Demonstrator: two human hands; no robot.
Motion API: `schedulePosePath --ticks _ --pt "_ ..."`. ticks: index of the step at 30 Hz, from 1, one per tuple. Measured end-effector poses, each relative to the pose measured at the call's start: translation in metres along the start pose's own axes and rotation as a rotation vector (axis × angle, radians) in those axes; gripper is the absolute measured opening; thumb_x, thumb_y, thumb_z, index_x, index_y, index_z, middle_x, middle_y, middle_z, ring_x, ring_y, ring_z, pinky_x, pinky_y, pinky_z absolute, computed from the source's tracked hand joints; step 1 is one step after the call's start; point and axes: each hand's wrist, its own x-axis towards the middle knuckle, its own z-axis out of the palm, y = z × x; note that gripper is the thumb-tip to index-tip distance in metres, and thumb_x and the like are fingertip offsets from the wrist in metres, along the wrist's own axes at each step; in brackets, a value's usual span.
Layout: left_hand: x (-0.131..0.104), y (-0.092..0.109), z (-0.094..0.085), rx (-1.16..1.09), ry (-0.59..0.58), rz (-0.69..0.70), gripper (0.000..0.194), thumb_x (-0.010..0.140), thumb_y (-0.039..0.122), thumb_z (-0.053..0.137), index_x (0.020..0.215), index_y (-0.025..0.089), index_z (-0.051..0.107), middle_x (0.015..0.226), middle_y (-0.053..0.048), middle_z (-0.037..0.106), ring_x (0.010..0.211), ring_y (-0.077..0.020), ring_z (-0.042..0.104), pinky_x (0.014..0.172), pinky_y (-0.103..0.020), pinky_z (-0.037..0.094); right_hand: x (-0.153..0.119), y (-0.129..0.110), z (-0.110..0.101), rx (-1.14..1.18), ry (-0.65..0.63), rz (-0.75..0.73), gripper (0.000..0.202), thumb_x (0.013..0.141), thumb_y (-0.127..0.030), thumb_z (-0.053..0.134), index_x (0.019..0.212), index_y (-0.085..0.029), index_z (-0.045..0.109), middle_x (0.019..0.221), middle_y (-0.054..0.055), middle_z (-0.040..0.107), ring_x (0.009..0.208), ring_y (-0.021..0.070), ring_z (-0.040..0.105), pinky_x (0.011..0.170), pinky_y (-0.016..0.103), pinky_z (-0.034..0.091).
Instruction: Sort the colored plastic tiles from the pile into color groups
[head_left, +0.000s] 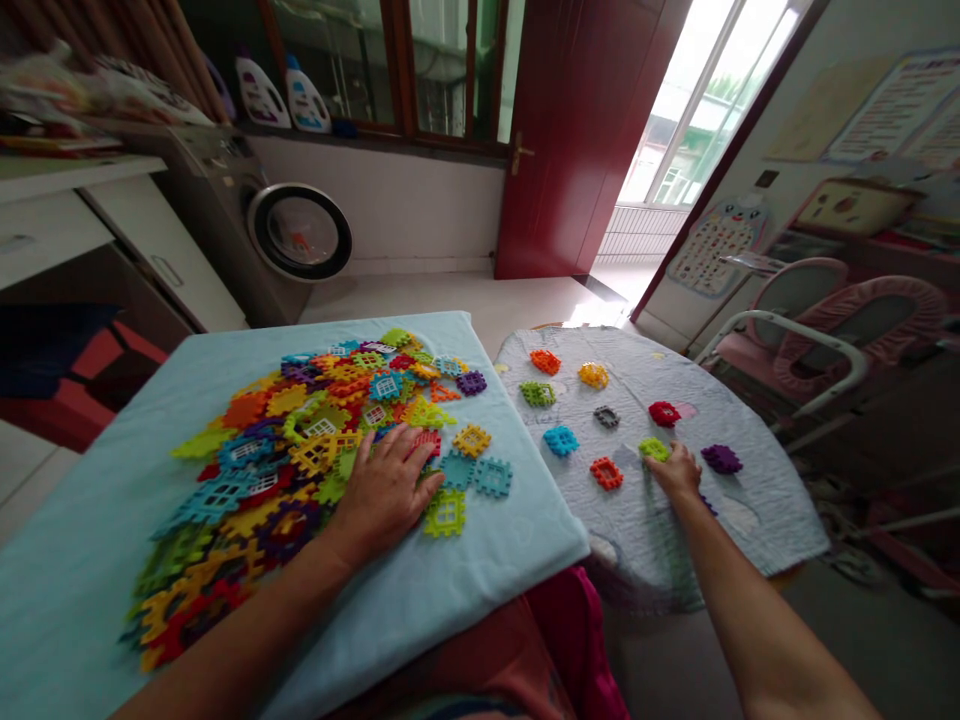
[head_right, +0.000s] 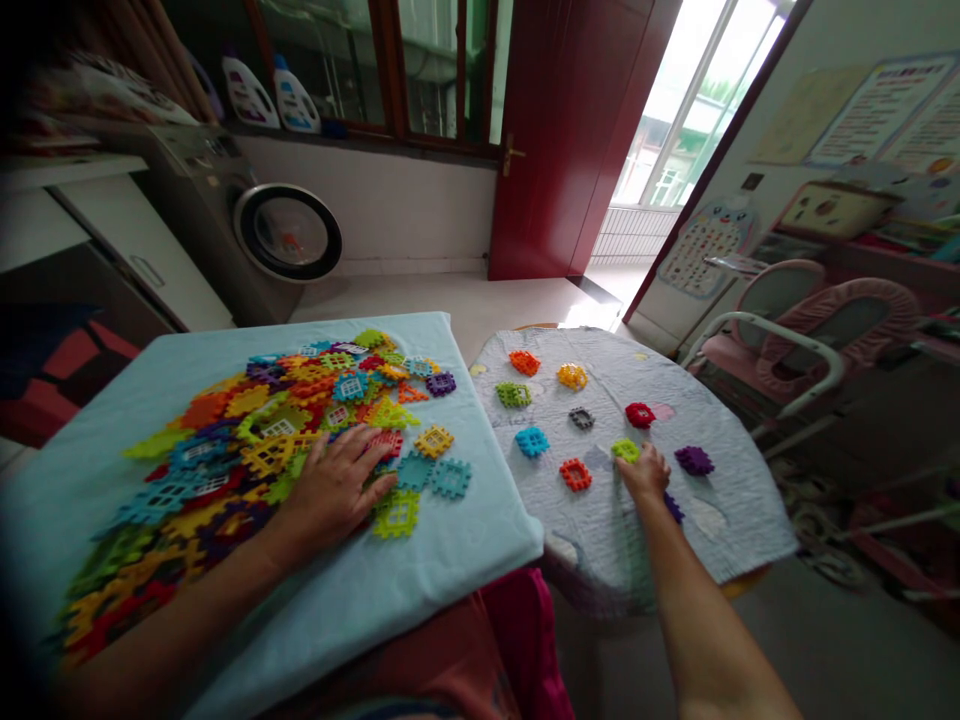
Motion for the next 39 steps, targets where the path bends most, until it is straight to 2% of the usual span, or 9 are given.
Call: schedulePosePath --ticks 4,8,10,14,19,25,30,33,39 --pt "-0.002 0.004 0.010 -0.035 -0.007 0.019 0.046 0.096 0.046 0.047 0.134 0.023 0.060 0.141 -0.012 0.060 0.134 -0.0319 0.049 0.115 -0.056 0.031 -0.008 -0.031 -0.018 0.012 0.083 -0.094 0.062 0.070 -0.040 0.063 0.123 -0.009 0.057 0.124 0.026 0.060 0.122 0.0419 0.050 0.103 0.056 0.038" --pt "-0.004 0.007 0.008 -0.027 -0.010 0.006 0.047 0.096 0.046 0.047 0.136 0.023 0.058 0.141 -0.012 0.060 0.133 -0.0312 0.050 0.115 -0.053 0.033 -0.027 -0.097 -0.044 0.215 0.129 -0.367 0.054 0.076 -0.041 0.060 0.122 -0.012 0.060 0.125 0.022 0.059 0.122 0.0389 0.048 0.104 0.056 0.038" --pt "-0.004 0.008 0.007 -0.031 -0.016 0.000 0.047 0.096 0.046 0.048 0.136 0.022 0.057 0.141 -0.012 0.060 0.133 -0.0311 0.049 0.115 -0.053 0.032 -0.047 -0.141 -0.059 0.382 0.044 -0.485 0.051 0.079 -0.044 0.059 0.120 -0.014 0.062 0.122 0.019 0.060 0.115 0.0351 0.053 0.097 0.051 0.045" --pt "-0.004 0.009 0.007 -0.057 -0.013 -0.012 0.047 0.096 0.046 0.049 0.135 0.021 0.056 0.141 -0.012 0.059 0.133 -0.0305 0.049 0.116 -0.054 0.031 -0.104 -0.230 -0.082 0.621 -0.328 -0.670 0.038 0.083 -0.043 0.060 0.114 -0.022 0.066 0.114 0.010 0.066 0.094 0.0245 0.063 0.082 0.040 0.053" --pt "-0.005 0.010 0.005 -0.089 -0.007 -0.009 0.043 0.097 0.045 0.048 0.131 0.021 0.057 0.139 -0.012 0.060 0.132 -0.0303 0.050 0.115 -0.054 0.032 -0.163 -0.304 -0.065 0.666 -0.503 -0.867 0.027 0.083 -0.032 0.061 0.107 -0.022 0.068 0.106 0.007 0.069 0.096 0.0229 0.064 0.090 0.039 0.051" --pt "-0.008 0.009 0.003 -0.138 -0.009 0.029 0.038 0.097 0.041 0.049 0.127 0.021 0.058 0.132 -0.012 0.062 0.126 -0.0282 0.053 0.113 -0.051 0.035 -0.189 -0.320 -0.015 0.562 -0.348 -0.835 0.024 0.084 -0.022 0.052 0.100 -0.021 0.070 0.102 0.009 0.070 0.098 0.0254 0.063 0.093 0.041 0.049" --pt "-0.013 0.002 -0.005 -0.187 0.007 0.037 0.036 0.094 0.044 0.054 0.123 0.023 0.060 0.134 -0.011 0.062 0.133 -0.0287 0.049 0.121 -0.060 0.020 -0.188 -0.312 -0.006 0.541 -0.293 -0.808 0.025 0.084 -0.019 0.048 0.095 -0.022 0.070 0.098 0.008 0.072 0.096 0.0249 0.063 0.092 0.039 0.048" --pt "-0.016 -0.010 -0.012 -0.184 -0.005 0.017 0.057 0.083 0.060 0.065 0.128 0.026 0.059 0.143 -0.012 0.057 0.140 -0.0348 0.041 0.120 -0.069 0.008 -0.186 -0.309 -0.008 0.546 -0.261 -0.768 0.024 0.085 -0.021 0.047 0.093 -0.021 0.070 0.097 0.009 0.072 0.095 0.0261 0.064 0.091 0.040 0.049" --pt "-0.021 -0.034 -0.012 -0.169 -0.123 -0.046 0.091 0.061 0.075 0.075 0.136 0.026 0.057 0.147 -0.015 0.053 0.139 -0.0390 0.042 0.119 -0.065 0.022 -0.181 -0.304 -0.012 0.546 -0.244 -0.714 0.023 0.085 -0.026 0.047 0.087 -0.022 0.070 0.090 0.008 0.073 0.088 0.0247 0.065 0.088 0.038 0.050"
